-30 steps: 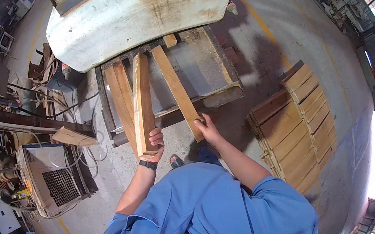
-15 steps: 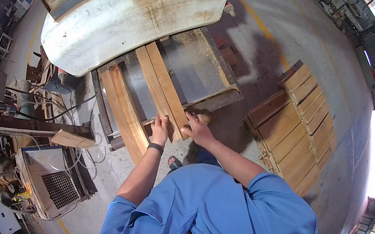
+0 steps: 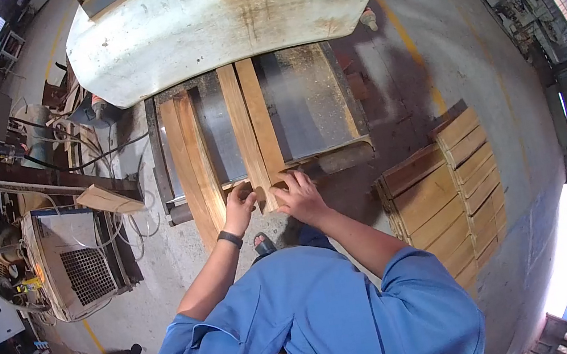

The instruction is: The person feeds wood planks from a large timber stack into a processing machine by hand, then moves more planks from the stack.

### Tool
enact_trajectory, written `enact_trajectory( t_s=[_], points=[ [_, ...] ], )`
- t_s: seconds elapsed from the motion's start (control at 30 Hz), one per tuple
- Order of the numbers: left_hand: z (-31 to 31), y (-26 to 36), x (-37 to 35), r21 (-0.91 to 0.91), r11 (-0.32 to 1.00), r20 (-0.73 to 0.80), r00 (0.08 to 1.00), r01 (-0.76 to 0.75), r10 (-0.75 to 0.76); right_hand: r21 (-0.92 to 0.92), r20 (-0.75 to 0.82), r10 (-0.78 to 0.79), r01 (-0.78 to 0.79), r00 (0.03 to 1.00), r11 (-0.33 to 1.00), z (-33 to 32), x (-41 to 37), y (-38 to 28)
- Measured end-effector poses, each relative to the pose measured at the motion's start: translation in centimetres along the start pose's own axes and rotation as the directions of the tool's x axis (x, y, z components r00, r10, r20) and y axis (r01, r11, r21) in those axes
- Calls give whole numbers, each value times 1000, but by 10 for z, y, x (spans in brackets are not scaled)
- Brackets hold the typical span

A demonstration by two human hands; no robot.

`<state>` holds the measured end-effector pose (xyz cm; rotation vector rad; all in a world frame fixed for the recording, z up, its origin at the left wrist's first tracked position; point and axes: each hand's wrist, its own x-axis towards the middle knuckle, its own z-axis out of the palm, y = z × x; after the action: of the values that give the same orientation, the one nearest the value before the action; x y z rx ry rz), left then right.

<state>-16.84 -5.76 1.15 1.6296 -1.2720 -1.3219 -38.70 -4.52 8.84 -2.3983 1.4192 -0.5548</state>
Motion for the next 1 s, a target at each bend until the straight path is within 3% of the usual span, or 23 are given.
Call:
enact_trajectory(
  t_s=[0.2,0.3,0.47,0.6,0.83,1.0],
  points=[
    [-27,25,-24,20,989,-97,984,-145,147,-43,46,39,-37,998,998,4,78,31],
    [-46,53,-39,-25,998,-172,984,-49,44,-83,45,54,-50,998,995,3,130,55],
    [-80,52,-60,59,994,-364,926,-87,103,-167,147,22,3,989,986,-1,192,76],
    [-102,23,-75,91,996,-464,884,-12,53,-200,135,47,-20,990,980,-3,204,74],
    [-125,-17,-92,121,988,-500,866,100,-26,-222,102,75,-51,992,974,4,225,89],
    [-131,-65,-71,51,987,-390,913,154,-123,-249,16,241,-229,970,941,13,236,67]
  ],
)
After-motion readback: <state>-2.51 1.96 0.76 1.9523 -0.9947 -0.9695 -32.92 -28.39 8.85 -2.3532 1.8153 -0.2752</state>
